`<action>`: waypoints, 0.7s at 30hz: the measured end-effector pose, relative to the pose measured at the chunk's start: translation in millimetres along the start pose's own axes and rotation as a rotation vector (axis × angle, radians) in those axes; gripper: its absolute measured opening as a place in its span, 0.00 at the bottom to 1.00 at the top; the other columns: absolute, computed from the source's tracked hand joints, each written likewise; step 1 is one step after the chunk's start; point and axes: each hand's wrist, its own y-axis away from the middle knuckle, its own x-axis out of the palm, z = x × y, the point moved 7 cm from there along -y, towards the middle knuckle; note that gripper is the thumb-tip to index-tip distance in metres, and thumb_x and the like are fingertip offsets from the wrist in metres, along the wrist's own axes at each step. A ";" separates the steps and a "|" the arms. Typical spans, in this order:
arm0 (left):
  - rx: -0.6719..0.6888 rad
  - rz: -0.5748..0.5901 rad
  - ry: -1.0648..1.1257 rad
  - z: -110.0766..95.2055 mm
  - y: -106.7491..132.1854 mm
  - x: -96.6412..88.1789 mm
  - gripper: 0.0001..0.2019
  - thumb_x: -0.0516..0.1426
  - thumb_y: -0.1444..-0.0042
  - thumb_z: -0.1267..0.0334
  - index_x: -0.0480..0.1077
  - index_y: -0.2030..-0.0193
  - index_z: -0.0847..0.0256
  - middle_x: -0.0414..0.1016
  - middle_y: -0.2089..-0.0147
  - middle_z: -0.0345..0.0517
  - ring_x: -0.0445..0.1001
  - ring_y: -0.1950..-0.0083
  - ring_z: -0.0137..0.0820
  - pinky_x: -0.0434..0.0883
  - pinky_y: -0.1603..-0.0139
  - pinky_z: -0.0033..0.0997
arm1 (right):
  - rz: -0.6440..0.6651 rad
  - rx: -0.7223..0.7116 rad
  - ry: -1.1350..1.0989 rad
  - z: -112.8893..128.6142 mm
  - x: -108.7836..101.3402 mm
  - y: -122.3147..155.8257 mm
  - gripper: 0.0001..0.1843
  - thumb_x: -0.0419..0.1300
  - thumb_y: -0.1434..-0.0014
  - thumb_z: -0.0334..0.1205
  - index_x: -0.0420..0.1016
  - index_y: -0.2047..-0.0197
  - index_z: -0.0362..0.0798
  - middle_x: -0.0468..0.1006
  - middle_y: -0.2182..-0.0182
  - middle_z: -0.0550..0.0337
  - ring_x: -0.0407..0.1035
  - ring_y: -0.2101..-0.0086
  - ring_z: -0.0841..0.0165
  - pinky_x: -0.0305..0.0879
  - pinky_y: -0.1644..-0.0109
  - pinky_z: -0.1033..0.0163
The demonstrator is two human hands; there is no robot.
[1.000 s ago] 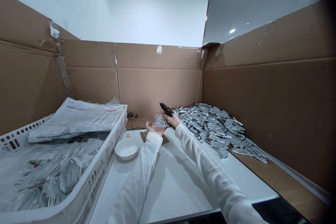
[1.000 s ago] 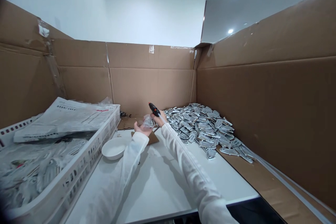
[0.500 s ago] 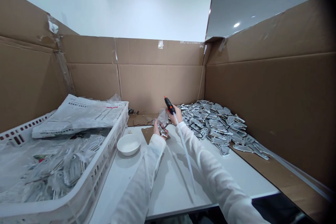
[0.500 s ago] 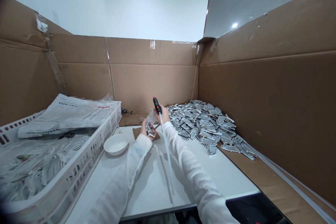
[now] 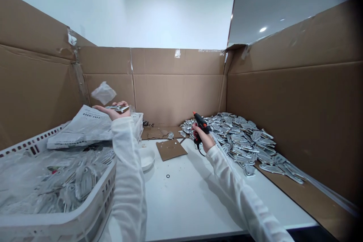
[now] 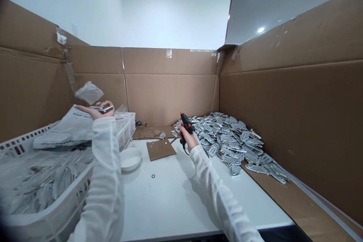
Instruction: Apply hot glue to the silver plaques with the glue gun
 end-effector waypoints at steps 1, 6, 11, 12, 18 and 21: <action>-0.020 -0.035 0.050 -4.2 -1.6 -4.0 0.26 0.33 0.48 0.37 0.40 0.79 0.60 0.42 0.83 0.34 0.50 0.80 0.20 0.58 0.75 0.21 | 0.021 0.017 -0.001 -4.1 1.4 1.2 0.17 0.63 0.60 0.46 0.68 0.68 0.45 0.69 0.77 0.62 0.59 0.80 0.77 0.54 0.80 0.70; -0.311 -0.119 0.292 26.6 48.6 20.6 0.15 0.39 0.42 0.55 0.46 0.77 0.60 0.51 0.83 0.32 0.53 0.82 0.18 0.62 0.73 0.21 | 0.113 0.057 0.061 -21.9 17.1 11.7 0.16 0.62 0.60 0.45 0.70 0.68 0.44 0.69 0.78 0.62 0.59 0.81 0.76 0.56 0.79 0.69; -0.575 -0.048 0.228 94.7 119.2 22.2 0.09 0.50 0.48 0.61 0.55 0.75 0.61 0.57 0.82 0.33 0.59 0.83 0.19 0.64 0.79 0.23 | 0.158 0.143 0.079 -40.5 25.2 27.0 0.16 0.64 0.61 0.44 0.70 0.69 0.43 0.69 0.78 0.61 0.59 0.80 0.77 0.56 0.79 0.70; -0.651 -0.022 0.194 110.9 131.6 16.1 0.08 0.51 0.49 0.61 0.56 0.74 0.61 0.58 0.81 0.33 0.59 0.84 0.19 0.61 0.83 0.21 | 0.169 0.173 0.049 -45.3 25.8 30.0 0.16 0.64 0.61 0.44 0.70 0.69 0.43 0.68 0.78 0.62 0.59 0.81 0.77 0.55 0.80 0.71; -0.734 0.351 -0.197 163.1 174.0 -4.5 0.17 0.56 0.53 0.52 0.61 0.61 0.61 0.70 0.70 0.43 0.65 0.85 0.23 0.53 0.92 0.19 | 0.404 0.444 -0.128 -78.5 44.4 54.7 0.17 0.63 0.58 0.45 0.70 0.64 0.44 0.62 0.81 0.66 0.52 0.83 0.79 0.45 0.86 0.74; -0.829 0.564 -0.305 172.0 191.4 1.2 0.21 0.53 0.51 0.48 0.61 0.56 0.62 0.71 0.68 0.46 0.69 0.82 0.27 0.55 0.93 0.20 | 0.361 0.429 -0.120 -86.9 44.7 57.8 0.18 0.63 0.58 0.47 0.71 0.67 0.43 0.59 0.82 0.67 0.50 0.83 0.80 0.45 0.86 0.74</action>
